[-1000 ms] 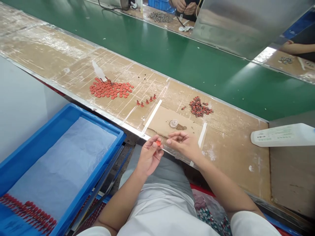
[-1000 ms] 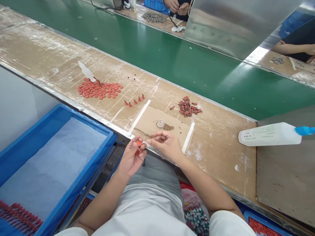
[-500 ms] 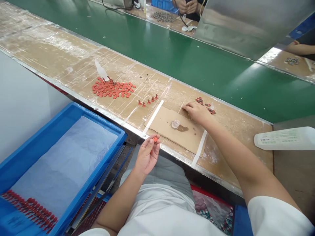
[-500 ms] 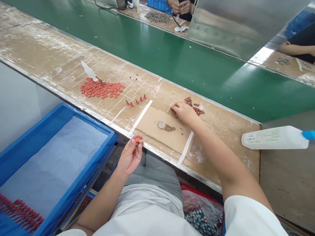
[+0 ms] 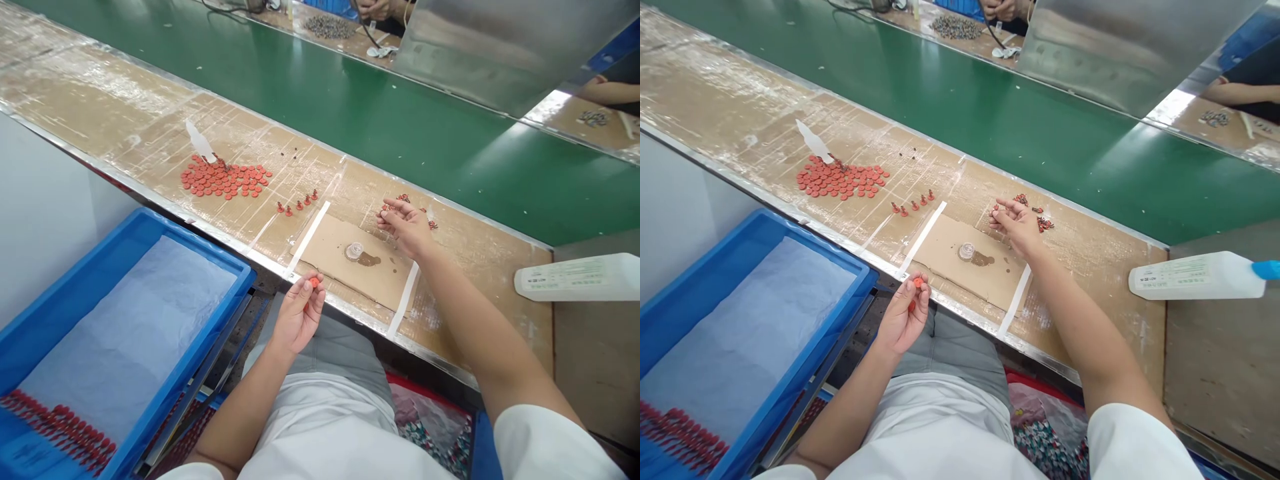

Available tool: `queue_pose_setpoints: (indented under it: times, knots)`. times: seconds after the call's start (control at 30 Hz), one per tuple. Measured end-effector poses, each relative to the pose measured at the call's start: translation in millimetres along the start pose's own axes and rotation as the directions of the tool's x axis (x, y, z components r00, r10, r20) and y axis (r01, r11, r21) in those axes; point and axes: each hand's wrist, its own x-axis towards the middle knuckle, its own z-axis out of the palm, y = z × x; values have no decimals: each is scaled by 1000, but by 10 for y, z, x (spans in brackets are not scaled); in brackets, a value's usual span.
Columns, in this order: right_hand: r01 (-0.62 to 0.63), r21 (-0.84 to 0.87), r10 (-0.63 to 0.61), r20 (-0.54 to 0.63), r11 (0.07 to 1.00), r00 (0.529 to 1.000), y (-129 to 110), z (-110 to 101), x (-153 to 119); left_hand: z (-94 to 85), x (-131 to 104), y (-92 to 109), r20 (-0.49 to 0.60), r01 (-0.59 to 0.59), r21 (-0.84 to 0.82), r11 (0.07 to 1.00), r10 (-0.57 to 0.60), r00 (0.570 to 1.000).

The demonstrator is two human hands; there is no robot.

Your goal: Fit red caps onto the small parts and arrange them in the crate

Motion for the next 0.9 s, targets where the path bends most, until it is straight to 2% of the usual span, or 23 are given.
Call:
queue_pose_setpoints:
  times: [0.07,0.17,0.3,0.43,0.63,0.77,0.9]
  knots:
    - [-45,112,44,8,993,999,-33,25,-85,5,-1,-9,1,8,2,1000,-8,1000]
    - [-74,166,72,17,983,997,-84,53,-203,16,-5,-23,3,17,8,1000,-17,1000]
    - [-12,154,17,-32,988,999,-123,122,-375,23,-10,-47,3,25,7,1000,-25,1000]
    - [143,1,-141,-127,990,982,-96,254,-567,27,-15,-66,11,42,20,999,-43,999]
    - [284,-224,-327,-187,932,926,56,413,-752,36,-30,-60,37,68,35,997,-70,997]
    - [360,-445,-463,-145,820,875,156,419,-747,42,-26,-66,34,69,25,997,-69,997]
    - [411,-533,-517,-59,740,854,212,404,-724,46,-14,-70,16,68,31,997,-68,998]
